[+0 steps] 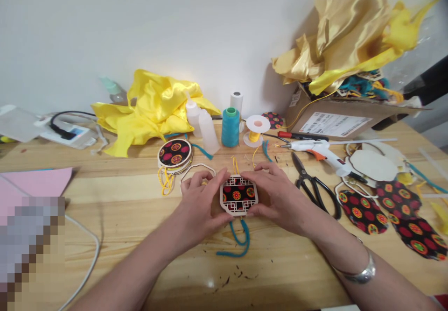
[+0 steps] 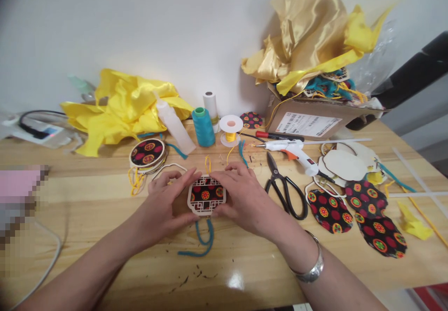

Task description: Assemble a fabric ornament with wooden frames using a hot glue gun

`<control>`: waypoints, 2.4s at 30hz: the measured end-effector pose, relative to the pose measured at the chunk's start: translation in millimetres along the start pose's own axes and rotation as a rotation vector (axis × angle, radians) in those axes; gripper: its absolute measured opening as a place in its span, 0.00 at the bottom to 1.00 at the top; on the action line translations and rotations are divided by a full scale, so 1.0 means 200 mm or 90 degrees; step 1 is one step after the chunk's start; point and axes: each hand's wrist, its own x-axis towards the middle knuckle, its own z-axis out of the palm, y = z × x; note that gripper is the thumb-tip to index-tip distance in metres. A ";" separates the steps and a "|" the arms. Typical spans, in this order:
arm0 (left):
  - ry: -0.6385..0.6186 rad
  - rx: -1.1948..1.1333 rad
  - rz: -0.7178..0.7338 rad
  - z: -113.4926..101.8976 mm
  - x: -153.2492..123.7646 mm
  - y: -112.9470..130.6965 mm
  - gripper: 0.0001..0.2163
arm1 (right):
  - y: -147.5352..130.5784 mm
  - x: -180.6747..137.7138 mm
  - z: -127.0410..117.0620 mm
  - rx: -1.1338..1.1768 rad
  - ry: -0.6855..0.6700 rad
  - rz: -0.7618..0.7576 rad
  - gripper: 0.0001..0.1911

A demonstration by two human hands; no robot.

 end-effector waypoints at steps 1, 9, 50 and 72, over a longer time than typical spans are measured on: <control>0.001 -0.003 0.001 0.00 0.00 0.01 0.35 | 0.00 0.00 0.00 0.001 0.000 -0.001 0.32; -0.004 -0.034 -0.023 -0.02 0.00 0.04 0.33 | 0.00 0.00 -0.01 0.000 -0.006 0.005 0.32; 0.119 -0.444 -0.302 -0.19 -0.06 0.13 0.29 | -0.08 -0.02 -0.12 0.028 0.131 0.152 0.20; -0.006 -0.931 -0.541 -0.19 -0.14 0.19 0.26 | -0.14 -0.11 -0.06 0.765 0.228 0.586 0.22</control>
